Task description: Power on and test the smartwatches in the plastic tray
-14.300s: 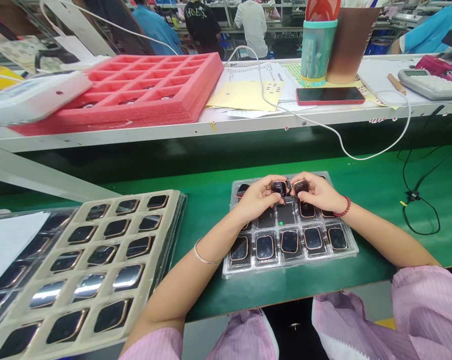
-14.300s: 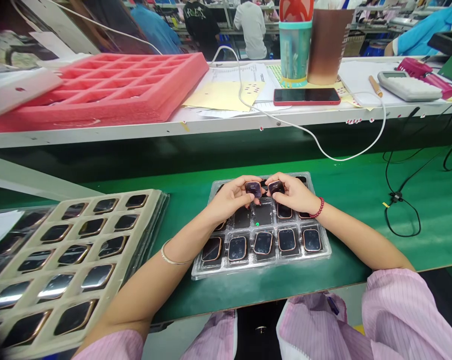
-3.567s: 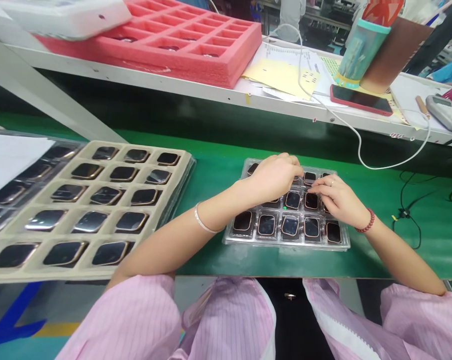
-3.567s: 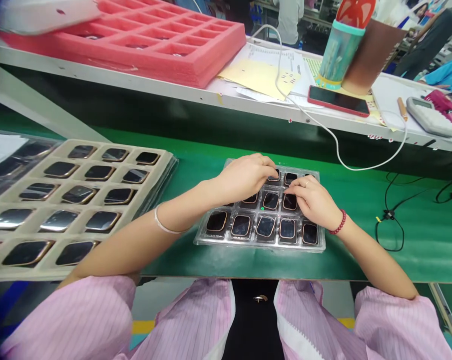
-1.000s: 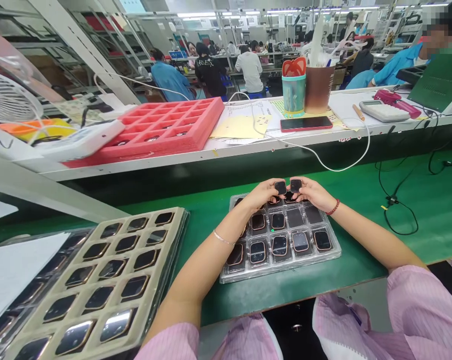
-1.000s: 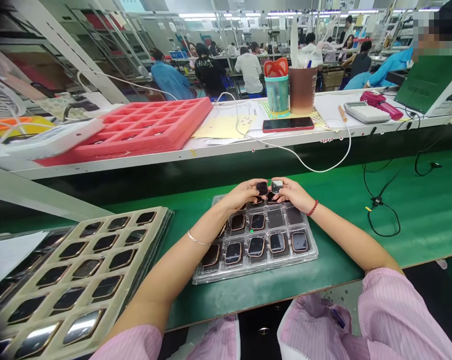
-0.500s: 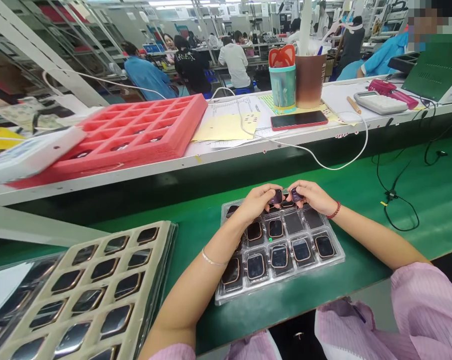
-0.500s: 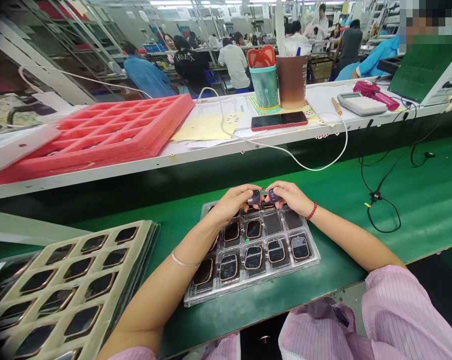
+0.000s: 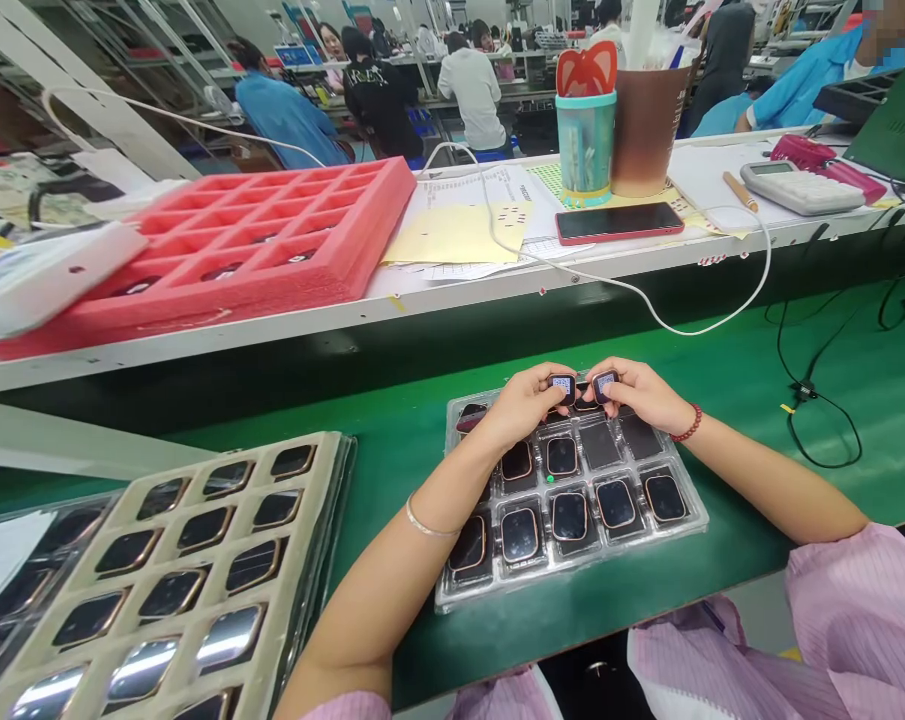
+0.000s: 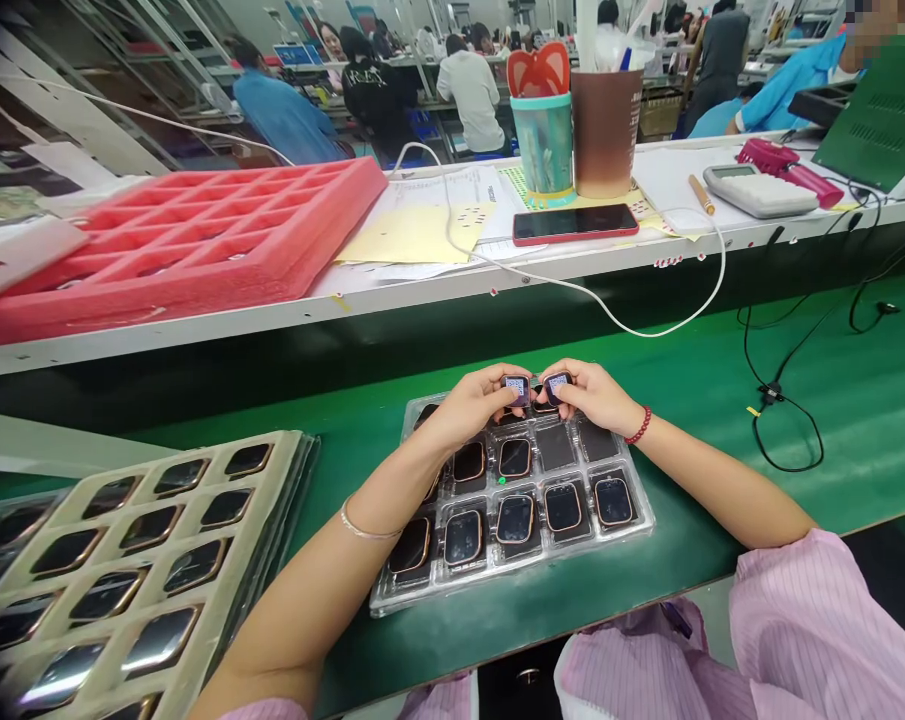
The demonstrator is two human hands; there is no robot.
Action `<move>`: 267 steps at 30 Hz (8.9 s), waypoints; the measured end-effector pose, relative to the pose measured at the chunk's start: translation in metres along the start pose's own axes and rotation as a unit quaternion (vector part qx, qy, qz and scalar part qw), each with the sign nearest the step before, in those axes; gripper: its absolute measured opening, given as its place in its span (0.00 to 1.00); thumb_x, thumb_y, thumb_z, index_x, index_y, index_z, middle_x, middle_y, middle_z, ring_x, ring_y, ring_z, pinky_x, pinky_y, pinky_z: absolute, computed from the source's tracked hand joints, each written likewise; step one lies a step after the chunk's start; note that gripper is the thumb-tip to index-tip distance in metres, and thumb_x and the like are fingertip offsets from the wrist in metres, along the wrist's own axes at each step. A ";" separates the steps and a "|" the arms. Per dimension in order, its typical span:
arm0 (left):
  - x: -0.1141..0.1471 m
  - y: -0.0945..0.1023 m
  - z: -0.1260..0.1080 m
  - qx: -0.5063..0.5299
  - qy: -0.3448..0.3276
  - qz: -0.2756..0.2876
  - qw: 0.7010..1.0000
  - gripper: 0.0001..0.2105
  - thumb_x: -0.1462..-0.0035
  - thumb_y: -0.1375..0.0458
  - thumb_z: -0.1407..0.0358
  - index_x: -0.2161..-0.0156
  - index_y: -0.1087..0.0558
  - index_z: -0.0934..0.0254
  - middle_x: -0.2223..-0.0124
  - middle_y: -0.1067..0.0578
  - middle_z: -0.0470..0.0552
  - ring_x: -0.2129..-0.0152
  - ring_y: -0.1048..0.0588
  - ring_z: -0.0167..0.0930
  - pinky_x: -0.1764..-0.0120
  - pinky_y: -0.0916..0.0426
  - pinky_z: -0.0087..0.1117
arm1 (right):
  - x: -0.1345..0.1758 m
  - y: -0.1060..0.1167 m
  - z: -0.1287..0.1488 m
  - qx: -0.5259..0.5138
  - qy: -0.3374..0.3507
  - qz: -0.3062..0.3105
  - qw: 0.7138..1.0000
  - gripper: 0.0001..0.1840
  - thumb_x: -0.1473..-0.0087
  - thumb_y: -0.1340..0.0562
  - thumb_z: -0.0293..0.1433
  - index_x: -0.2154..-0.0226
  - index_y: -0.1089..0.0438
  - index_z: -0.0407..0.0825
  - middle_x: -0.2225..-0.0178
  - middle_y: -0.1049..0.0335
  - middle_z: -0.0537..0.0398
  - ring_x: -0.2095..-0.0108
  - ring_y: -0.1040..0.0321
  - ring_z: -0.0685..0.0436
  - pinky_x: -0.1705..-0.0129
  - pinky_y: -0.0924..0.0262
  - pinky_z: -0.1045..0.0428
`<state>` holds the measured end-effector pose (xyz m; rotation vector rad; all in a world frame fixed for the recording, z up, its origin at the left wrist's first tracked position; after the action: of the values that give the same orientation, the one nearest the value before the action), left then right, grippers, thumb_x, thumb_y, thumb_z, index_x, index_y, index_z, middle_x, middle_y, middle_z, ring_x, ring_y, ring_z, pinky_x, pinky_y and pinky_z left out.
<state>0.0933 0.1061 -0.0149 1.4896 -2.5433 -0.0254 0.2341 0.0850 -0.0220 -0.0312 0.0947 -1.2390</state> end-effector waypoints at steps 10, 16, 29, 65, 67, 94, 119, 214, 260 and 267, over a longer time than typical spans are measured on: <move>0.000 -0.002 0.000 0.015 -0.009 0.001 1.000 0.12 0.47 0.40 0.68 0.56 0.26 0.67 0.68 0.22 0.48 0.76 0.25 0.26 0.72 0.34 0.26 | 0.000 0.000 0.000 0.015 0.008 0.003 1.000 0.12 0.45 0.33 0.33 0.59 0.29 0.46 0.68 0.22 0.55 0.78 0.31 0.53 0.74 0.33 0.55; 0.000 0.001 0.001 0.005 -0.014 -0.020 1.000 0.15 0.49 0.39 0.65 0.56 0.26 0.67 0.67 0.22 0.49 0.76 0.25 0.26 0.76 0.41 0.24 | -0.002 -0.001 -0.001 0.008 0.008 0.007 1.000 0.11 0.45 0.33 0.33 0.59 0.29 0.45 0.67 0.22 0.55 0.79 0.31 0.55 0.75 0.33 0.57; 0.001 -0.001 0.002 0.006 -0.005 -0.027 1.000 0.15 0.50 0.38 0.63 0.56 0.26 0.67 0.68 0.22 0.49 0.76 0.24 0.27 0.76 0.40 0.25 | -0.002 -0.002 -0.001 0.008 0.007 0.012 1.000 0.10 0.45 0.35 0.30 0.59 0.30 0.45 0.67 0.23 0.55 0.79 0.31 0.55 0.75 0.34 0.57; 0.000 0.003 0.003 0.045 -0.049 -0.052 0.996 0.15 0.52 0.40 0.71 0.57 0.30 0.65 0.64 0.23 0.48 0.68 0.25 0.28 0.62 0.30 0.30 | 0.000 -0.005 -0.002 0.024 -0.005 0.028 0.999 0.21 0.50 0.39 0.23 0.51 0.32 0.48 0.60 0.24 0.53 0.70 0.29 0.51 0.72 0.33 0.56; 0.000 0.004 0.003 0.050 -0.049 -0.058 0.996 0.22 0.55 0.39 0.74 0.52 0.31 0.64 0.63 0.23 0.48 0.66 0.24 0.29 0.61 0.30 0.30 | 0.000 -0.005 -0.002 0.018 -0.003 0.032 0.999 0.23 0.51 0.38 0.22 0.51 0.32 0.49 0.60 0.23 0.54 0.70 0.29 0.51 0.72 0.32 0.57; 0.003 -0.005 0.001 0.022 -0.042 -0.019 0.999 0.21 0.52 0.42 0.75 0.50 0.30 0.65 0.60 0.23 0.50 0.68 0.24 0.28 0.63 0.30 0.29 | 0.001 -0.004 0.003 0.014 0.018 0.018 1.000 0.24 0.50 0.37 0.22 0.50 0.35 0.49 0.59 0.24 0.54 0.71 0.25 0.51 0.71 0.29 0.56; 0.006 -0.006 -0.006 -0.019 -0.046 -0.030 0.998 0.08 0.44 0.43 0.68 0.59 0.26 0.65 0.64 0.21 0.50 0.73 0.24 0.28 0.69 0.29 0.28 | 0.000 -0.005 0.001 0.017 0.009 0.023 1.000 0.11 0.43 0.38 0.28 0.56 0.31 0.47 0.66 0.24 0.56 0.74 0.25 0.51 0.71 0.28 0.55; 0.001 0.000 0.000 0.043 -0.088 -0.040 0.994 0.18 0.53 0.39 0.74 0.53 0.28 0.64 0.59 0.23 0.50 0.67 0.25 0.29 0.58 0.28 0.33 | 0.002 -0.003 0.009 0.083 0.044 -0.001 0.996 0.18 0.43 0.40 0.26 0.50 0.33 0.49 0.58 0.24 0.52 0.67 0.24 0.49 0.66 0.27 0.54; 0.004 -0.002 -0.001 0.059 -0.054 -0.035 0.996 0.12 0.41 0.39 0.57 0.60 0.25 0.66 0.68 0.23 0.50 0.77 0.24 0.26 0.79 0.39 0.23 | 0.003 -0.004 0.012 -0.006 0.025 -0.001 1.000 0.07 0.43 0.34 0.33 0.64 0.28 0.46 0.71 0.23 0.56 0.79 0.30 0.53 0.75 0.30 0.56; 0.004 -0.002 0.002 0.065 -0.057 -0.029 0.996 0.12 0.40 0.42 0.62 0.53 0.24 0.65 0.65 0.22 0.50 0.74 0.25 0.26 0.74 0.32 0.24 | 0.002 -0.002 0.008 0.025 0.029 0.000 0.999 0.07 0.43 0.34 0.33 0.64 0.29 0.47 0.72 0.24 0.56 0.79 0.32 0.53 0.77 0.32 0.57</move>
<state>0.0930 0.1012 -0.0164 1.6550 -2.6354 0.0491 0.2339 0.0820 -0.0145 0.0471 0.1142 -1.2422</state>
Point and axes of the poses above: each hand's wrist, its own x-axis away from the middle knuckle, its own y-axis out of the back of the hand, z = x × y, the point moved 9 cm from there along -x, towards the middle knuckle
